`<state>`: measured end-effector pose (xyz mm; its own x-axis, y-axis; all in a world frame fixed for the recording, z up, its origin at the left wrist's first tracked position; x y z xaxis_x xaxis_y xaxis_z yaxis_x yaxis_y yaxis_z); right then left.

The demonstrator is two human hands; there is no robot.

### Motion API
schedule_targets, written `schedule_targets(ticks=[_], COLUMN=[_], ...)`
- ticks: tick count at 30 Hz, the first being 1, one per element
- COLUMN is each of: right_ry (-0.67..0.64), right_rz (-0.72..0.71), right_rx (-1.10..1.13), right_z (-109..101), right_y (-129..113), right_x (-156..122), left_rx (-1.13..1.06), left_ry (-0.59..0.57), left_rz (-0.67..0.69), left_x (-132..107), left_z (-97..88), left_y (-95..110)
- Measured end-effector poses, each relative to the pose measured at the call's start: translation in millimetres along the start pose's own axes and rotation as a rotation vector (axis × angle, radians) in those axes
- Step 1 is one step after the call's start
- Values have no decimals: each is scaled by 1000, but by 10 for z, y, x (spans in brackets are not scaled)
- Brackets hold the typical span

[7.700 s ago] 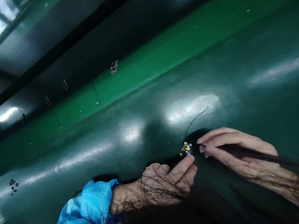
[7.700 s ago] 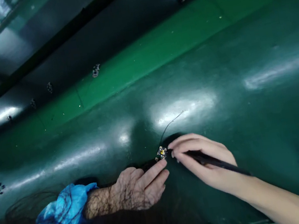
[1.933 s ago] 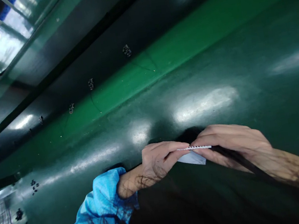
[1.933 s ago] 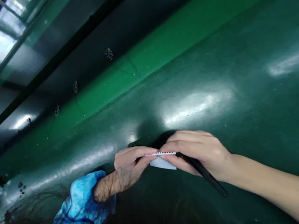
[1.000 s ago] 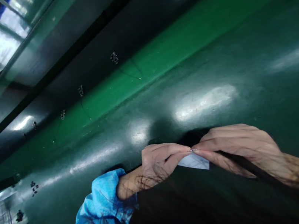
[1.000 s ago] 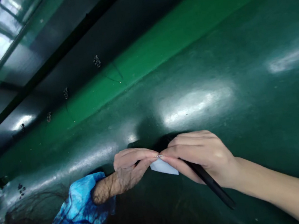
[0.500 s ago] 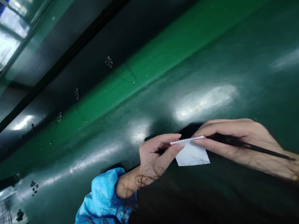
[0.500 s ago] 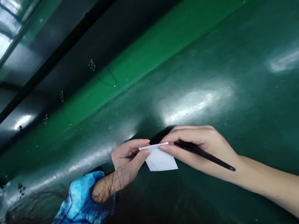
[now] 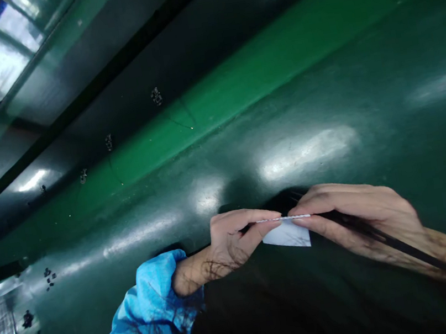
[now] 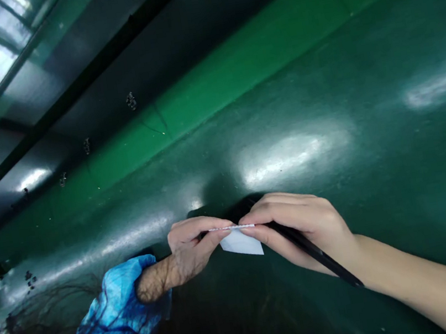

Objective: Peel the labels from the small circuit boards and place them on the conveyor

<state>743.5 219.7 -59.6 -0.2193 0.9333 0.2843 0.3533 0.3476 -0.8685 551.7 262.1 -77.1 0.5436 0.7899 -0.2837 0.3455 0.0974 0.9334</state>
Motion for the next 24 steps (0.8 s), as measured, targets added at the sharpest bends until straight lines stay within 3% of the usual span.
schedule_targets(ticks=[10,14,21,24], right_ry=[-10,21,39,57], right_rz=[-3,22,113,113], right_rx=[30,55,84,58], right_z=[13,32,55,28], right_y=[-22,4,169,210], right_x=[-23,-38,-84,-127], left_rx=[-48,-43,-273,-371], left_ry=[19,23,21,16], left_rz=[202,131,-138,-135], left_x=[11,18,19,9], left_z=[20,41,101,137], left_y=[34,-8,-133,-206])
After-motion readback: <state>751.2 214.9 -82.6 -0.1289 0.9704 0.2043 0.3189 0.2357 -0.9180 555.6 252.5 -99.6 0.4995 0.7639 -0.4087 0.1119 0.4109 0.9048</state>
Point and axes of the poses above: each hand's wrist, its own x-axis towards the middle knuckle, its own z-axis out of the palm, y = z × x, the point moved 4 cm from there along x, towards the middle knuckle, and after that the axes turned 5 degrees about -y, right-handed, at the moved point
